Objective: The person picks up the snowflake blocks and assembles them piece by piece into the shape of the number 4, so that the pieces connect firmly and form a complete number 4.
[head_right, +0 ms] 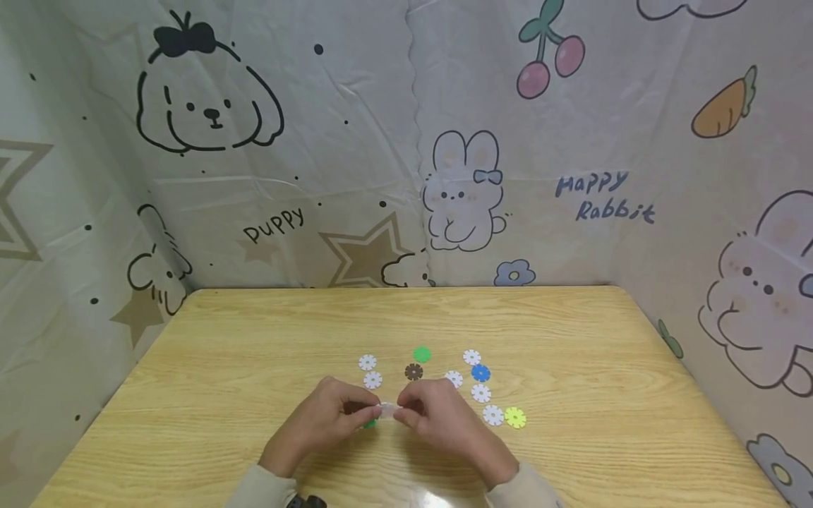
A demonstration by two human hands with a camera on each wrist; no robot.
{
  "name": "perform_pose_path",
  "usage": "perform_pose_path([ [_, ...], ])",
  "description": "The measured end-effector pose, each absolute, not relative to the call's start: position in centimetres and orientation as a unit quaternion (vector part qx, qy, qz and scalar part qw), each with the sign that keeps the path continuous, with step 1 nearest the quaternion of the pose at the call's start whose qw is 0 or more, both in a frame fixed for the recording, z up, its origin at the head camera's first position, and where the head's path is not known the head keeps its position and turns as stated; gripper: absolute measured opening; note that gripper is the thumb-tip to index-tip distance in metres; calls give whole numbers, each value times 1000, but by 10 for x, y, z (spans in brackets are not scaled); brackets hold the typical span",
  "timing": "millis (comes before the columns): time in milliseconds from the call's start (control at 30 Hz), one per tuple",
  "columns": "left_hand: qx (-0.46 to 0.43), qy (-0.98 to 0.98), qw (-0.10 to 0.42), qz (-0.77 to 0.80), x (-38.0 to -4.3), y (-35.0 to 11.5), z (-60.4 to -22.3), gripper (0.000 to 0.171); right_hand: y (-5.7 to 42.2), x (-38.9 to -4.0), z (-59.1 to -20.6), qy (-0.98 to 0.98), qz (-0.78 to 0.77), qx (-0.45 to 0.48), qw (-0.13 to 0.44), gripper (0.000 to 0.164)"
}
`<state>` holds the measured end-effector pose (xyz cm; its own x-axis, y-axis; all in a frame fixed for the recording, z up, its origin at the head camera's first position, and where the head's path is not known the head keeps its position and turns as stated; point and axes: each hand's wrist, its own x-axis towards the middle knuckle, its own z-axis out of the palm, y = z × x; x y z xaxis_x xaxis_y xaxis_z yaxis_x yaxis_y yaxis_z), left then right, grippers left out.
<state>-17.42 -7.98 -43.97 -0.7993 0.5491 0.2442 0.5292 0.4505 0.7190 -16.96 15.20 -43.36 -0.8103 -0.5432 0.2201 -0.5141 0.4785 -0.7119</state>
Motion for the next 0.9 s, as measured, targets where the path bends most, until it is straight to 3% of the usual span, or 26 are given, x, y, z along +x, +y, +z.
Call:
perform_pose_path([
  [433,298,867,1,399,-171,-86,-441,7,164,-178,-440,889,-355,-290,-15,14],
  [900,286,870,4,401,-170,-92,-441,8,163,-185,-446,926,-327,-190,-6,19],
])
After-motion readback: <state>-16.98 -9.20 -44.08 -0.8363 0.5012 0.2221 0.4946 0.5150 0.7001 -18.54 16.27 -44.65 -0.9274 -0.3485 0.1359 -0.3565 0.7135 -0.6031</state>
